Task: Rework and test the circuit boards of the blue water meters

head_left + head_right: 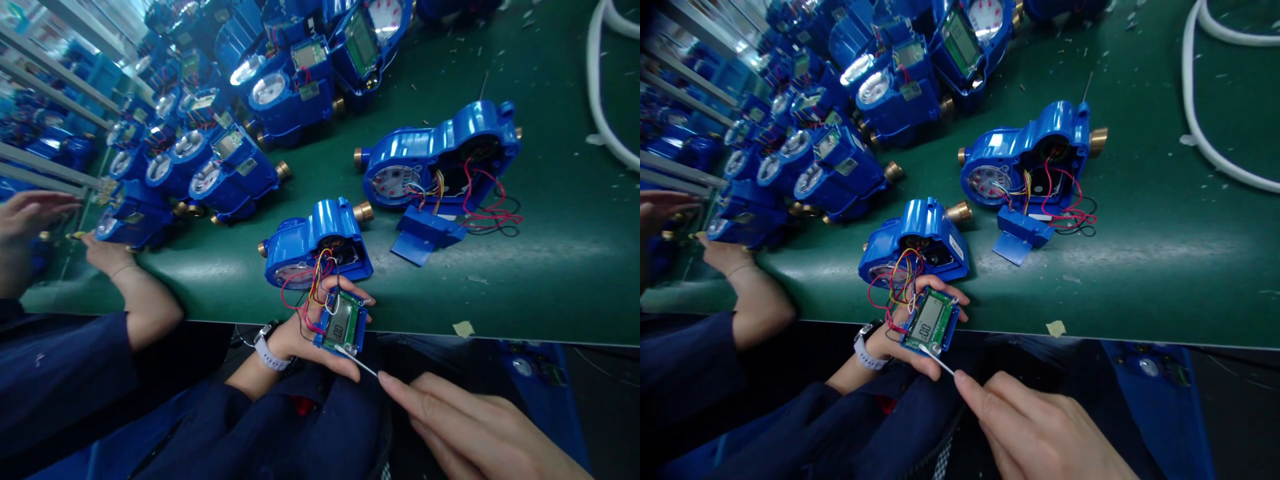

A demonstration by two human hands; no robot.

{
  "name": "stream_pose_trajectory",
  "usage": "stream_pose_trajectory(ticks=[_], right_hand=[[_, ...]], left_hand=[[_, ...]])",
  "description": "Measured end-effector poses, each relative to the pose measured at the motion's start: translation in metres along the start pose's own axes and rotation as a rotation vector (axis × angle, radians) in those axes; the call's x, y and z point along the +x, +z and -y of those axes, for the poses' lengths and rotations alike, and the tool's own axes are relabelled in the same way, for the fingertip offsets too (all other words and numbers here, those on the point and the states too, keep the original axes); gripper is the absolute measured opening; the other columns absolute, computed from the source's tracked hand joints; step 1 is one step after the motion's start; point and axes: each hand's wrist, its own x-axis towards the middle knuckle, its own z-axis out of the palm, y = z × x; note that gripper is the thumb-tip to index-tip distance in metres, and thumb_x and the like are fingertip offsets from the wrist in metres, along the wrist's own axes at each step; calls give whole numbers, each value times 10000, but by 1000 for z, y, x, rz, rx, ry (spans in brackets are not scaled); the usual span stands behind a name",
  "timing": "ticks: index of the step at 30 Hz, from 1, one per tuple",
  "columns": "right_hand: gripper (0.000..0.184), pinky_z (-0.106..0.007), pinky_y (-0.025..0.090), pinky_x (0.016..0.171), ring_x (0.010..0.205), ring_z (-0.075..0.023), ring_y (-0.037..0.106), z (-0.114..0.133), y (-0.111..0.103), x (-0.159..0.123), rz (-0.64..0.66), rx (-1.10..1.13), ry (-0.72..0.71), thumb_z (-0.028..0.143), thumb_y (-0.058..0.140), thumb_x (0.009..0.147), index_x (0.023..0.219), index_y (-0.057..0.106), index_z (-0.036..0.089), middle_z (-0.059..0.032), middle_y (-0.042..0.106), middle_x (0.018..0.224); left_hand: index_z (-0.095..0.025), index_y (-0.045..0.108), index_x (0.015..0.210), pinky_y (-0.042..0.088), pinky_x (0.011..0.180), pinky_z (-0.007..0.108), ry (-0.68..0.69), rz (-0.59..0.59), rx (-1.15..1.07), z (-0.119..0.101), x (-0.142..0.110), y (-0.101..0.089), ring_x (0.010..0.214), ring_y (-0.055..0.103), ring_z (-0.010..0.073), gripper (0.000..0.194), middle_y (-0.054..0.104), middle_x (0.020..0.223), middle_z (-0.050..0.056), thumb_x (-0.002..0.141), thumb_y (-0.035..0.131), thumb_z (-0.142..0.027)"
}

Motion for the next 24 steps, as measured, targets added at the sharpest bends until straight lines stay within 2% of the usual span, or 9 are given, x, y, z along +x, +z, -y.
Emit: stream_pose_trajectory(ticks=[5, 11, 15, 24], right_hand=[[445, -147, 537, 548, 726, -124, 694, -3, 10, -1, -86, -8, -72, 24, 245, 913, 1202, 569, 124, -50, 697, 844], [450, -164, 558, 658, 824, -131, 692, 4, 5, 0, -41, -41, 10, -18, 294, 865, 1175, 592, 115, -64, 705, 921], [457, -161, 544, 637, 776, -120, 689, -1, 11, -2, -95, -36, -46, -29, 276, 863, 1132, 619, 108, -54, 709, 879], [465, -209, 553, 633, 743, -134, 683, 1, 9, 3, -70, -136, -84, -31, 265, 870, 1146, 610, 116, -34, 713, 914]], left_hand=[[-298, 414, 1233, 542, 898, 382, 2, -4, 26, 1, -1, 1, 1022, 653, 222, 965, 564, 1238, 70, 432, 926, -132], [-307, 409, 1221, 544, 890, 377, -25, -16, -15, 1, -1, 1, 1015, 656, 212, 950, 555, 1240, 60, 441, 923, -134], [-290, 398, 1194, 551, 870, 381, -21, -17, 3, 1, 1, 0, 1002, 659, 224, 950, 553, 1221, 71, 416, 937, -205], [-297, 397, 1201, 542, 862, 383, -4, -16, 16, 1, 2, -1, 995, 660, 223, 953, 565, 1215, 64, 421, 939, -225]])
